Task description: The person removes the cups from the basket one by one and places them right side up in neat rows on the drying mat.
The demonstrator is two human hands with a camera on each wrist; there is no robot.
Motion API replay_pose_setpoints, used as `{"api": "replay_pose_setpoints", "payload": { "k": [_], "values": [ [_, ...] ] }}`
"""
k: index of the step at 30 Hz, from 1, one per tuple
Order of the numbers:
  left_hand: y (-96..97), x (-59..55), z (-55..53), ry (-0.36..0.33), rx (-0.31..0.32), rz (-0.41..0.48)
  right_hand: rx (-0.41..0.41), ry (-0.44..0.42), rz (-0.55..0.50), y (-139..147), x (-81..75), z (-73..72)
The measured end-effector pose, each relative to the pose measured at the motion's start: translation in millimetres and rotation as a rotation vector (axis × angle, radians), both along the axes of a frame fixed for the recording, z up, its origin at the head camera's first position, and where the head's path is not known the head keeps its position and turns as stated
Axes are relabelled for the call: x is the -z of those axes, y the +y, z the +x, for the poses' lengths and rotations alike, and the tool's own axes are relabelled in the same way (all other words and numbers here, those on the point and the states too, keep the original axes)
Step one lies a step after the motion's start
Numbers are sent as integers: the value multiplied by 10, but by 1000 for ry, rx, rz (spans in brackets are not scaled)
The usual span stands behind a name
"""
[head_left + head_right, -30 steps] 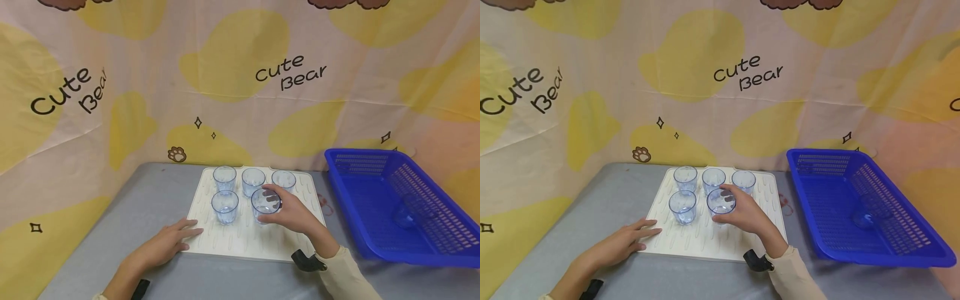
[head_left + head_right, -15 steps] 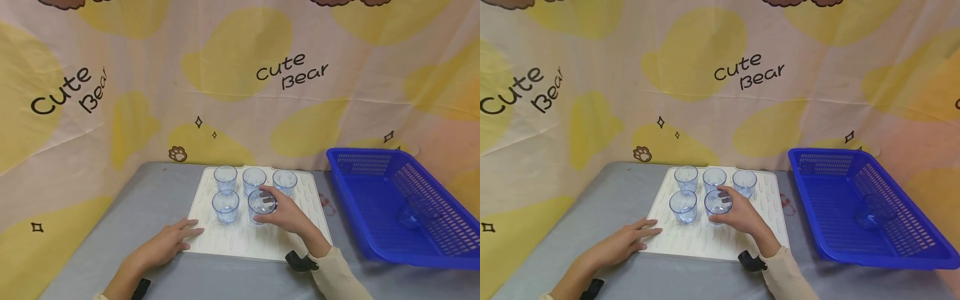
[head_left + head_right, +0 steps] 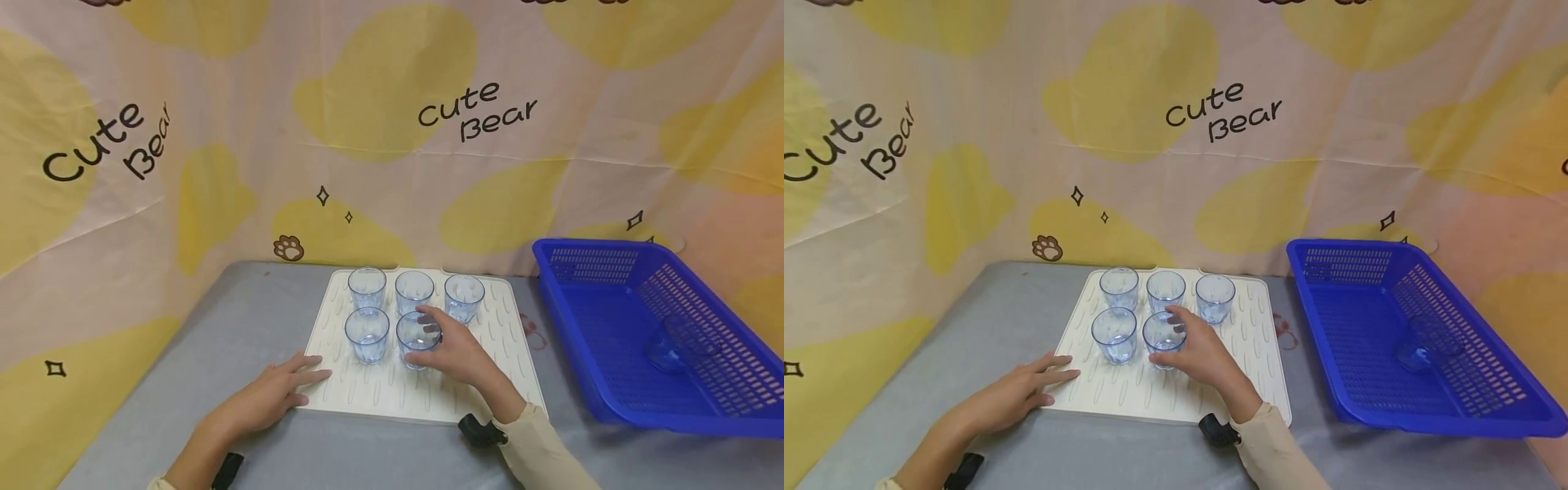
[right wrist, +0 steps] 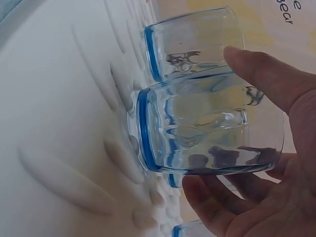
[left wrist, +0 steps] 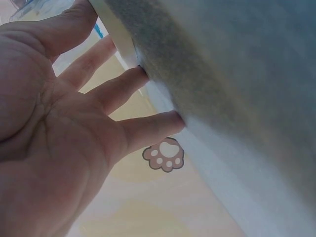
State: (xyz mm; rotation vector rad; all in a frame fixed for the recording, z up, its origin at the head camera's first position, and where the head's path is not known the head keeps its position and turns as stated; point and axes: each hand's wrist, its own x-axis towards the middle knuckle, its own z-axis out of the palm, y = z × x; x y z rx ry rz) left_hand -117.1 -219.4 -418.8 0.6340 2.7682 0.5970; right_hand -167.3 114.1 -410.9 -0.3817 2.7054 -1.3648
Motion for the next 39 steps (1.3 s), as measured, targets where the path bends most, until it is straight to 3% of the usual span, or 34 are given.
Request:
{"api": "replay_pose_setpoints", "payload": {
  "k": [4,9,17,25,31,39],
  "values": [
    [1,4,-2,-12,-12,-7,2,-17,15,22,-32,7],
    [4,9,-7,-26,-21,-8,-22,-37,-43,104,-123,25],
    [17,-6,-20,-11,-1,-13,-44,46,-69,379,-241,124],
    [13,-20,-3,14,14,-3,-6,165,43,785,-432,336],
    [6,-7,-11,9,18,-2,75,170,168,1192,-621,505],
    [14,-13,-12,11,25,-1,119,176,258,1651,-810,595]
  ]
}}
